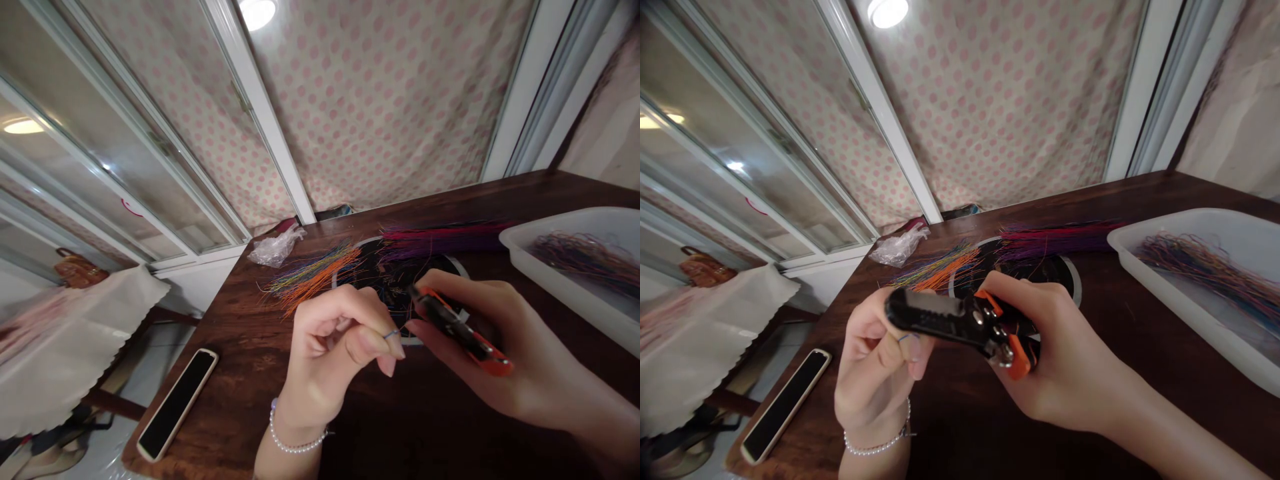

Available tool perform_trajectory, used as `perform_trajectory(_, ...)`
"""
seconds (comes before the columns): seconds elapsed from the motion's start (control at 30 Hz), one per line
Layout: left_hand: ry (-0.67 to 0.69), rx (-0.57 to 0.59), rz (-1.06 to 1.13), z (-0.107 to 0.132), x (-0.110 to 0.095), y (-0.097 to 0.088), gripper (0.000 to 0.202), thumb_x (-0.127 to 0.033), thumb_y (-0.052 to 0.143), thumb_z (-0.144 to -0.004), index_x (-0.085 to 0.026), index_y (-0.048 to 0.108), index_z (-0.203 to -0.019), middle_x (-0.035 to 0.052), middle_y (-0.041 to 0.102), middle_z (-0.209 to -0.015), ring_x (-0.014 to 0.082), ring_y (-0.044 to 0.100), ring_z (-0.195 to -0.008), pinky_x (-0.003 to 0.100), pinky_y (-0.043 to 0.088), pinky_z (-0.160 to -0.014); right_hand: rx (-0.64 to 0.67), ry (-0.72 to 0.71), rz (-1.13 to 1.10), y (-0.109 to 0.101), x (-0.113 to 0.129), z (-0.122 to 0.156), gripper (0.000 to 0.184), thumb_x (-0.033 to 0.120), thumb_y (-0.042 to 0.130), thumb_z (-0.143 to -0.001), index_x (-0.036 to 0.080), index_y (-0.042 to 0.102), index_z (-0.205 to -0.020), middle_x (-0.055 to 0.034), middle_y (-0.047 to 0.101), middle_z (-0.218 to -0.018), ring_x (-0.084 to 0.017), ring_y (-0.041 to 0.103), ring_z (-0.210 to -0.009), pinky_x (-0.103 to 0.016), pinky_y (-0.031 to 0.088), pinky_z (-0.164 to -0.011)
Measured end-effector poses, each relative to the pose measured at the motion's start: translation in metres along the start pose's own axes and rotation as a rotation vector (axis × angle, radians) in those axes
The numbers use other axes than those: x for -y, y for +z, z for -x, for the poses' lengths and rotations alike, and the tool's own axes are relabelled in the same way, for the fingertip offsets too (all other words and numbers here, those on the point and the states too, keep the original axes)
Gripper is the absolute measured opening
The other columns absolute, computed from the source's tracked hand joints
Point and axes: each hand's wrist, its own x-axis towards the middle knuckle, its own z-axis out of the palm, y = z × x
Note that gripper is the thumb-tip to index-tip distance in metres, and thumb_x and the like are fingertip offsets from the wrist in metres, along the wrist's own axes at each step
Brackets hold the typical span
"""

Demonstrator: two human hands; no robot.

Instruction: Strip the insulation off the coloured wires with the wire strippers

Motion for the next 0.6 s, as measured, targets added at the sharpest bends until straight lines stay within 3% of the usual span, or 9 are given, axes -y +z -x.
perform_trajectory(0.1, 0.006, 0.039, 0.025, -0.0045, -0.0014, 0.0002, 0.014, -0.02, 0.06, -0.095, -0.018, 0.068, -0.085, -0.0013, 0.056, -0.066, 0.0093, 0.054, -0.062, 0.023, 0.046, -0.065, -0.048, 0.104, -0.102, -0.0012, 0.0052, 0.0008, 0.008, 0.022, 0.057, -0.087, 0.025, 0.059, -0.079, 0.0044, 0.06, -0.064, -0.013, 0.058, -0.053, -0.021, 0.046, -0.041)
perform_trajectory(0.23, -0.023, 0.07, -0.109, -0.0096, -0.0035, -0.0015, 0.016, -0.025, 0.065, -0.092, -0.019, 0.071, -0.079, 0.005, 0.063, -0.088, 0.0172, 0.059, -0.091, 0.028, 0.049, -0.081, -0.084, 0.195, -0.28, -0.0043, 0.0065, 0.0043, 0.014, 0.032, 0.057, -0.09, 0.029, 0.063, -0.078, 0.0044, 0.061, -0.061, -0.016, 0.062, -0.053, -0.023, 0.054, -0.046)
perform_trajectory(0.33, -0.054, 0.09, -0.21, -0.0104, -0.0023, -0.0027, 0.019, -0.032, 0.066, -0.091, -0.021, 0.072, -0.076, 0.0067, 0.064, -0.084, 0.0227, 0.057, -0.096, 0.035, 0.048, -0.083, -0.029, 0.19, -0.409, -0.0066, 0.0049, 0.0076, 0.017, 0.031, 0.055, -0.095, 0.039, 0.07, -0.097, 0.0047, 0.071, -0.078, -0.017, 0.072, -0.074, -0.024, 0.062, -0.065)
perform_trajectory(0.43, -0.065, 0.068, -0.249, -0.0102, 0.0003, -0.0019, 0.02, -0.034, 0.067, -0.09, -0.023, 0.073, -0.075, 0.0066, 0.063, -0.076, 0.0244, 0.055, -0.093, 0.038, 0.047, -0.081, -0.008, 0.19, -0.518, -0.0062, 0.004, 0.0097, 0.03, 0.028, 0.057, -0.095, 0.049, 0.068, -0.114, 0.0073, 0.075, -0.096, -0.015, 0.074, -0.084, -0.022, 0.062, -0.076)
perform_trajectory(0.6, -0.05, 0.069, -0.312, -0.0096, -0.0002, 0.0017, 0.019, -0.033, 0.069, -0.09, -0.021, 0.073, -0.076, 0.0051, 0.062, -0.075, 0.0205, 0.051, -0.083, 0.036, 0.044, -0.082, 0.045, 0.277, -0.649, -0.0038, 0.0041, 0.0095, 0.006, 0.036, 0.064, -0.091, 0.034, 0.069, -0.089, 0.0037, 0.069, -0.081, -0.015, 0.068, -0.073, -0.022, 0.06, -0.067)
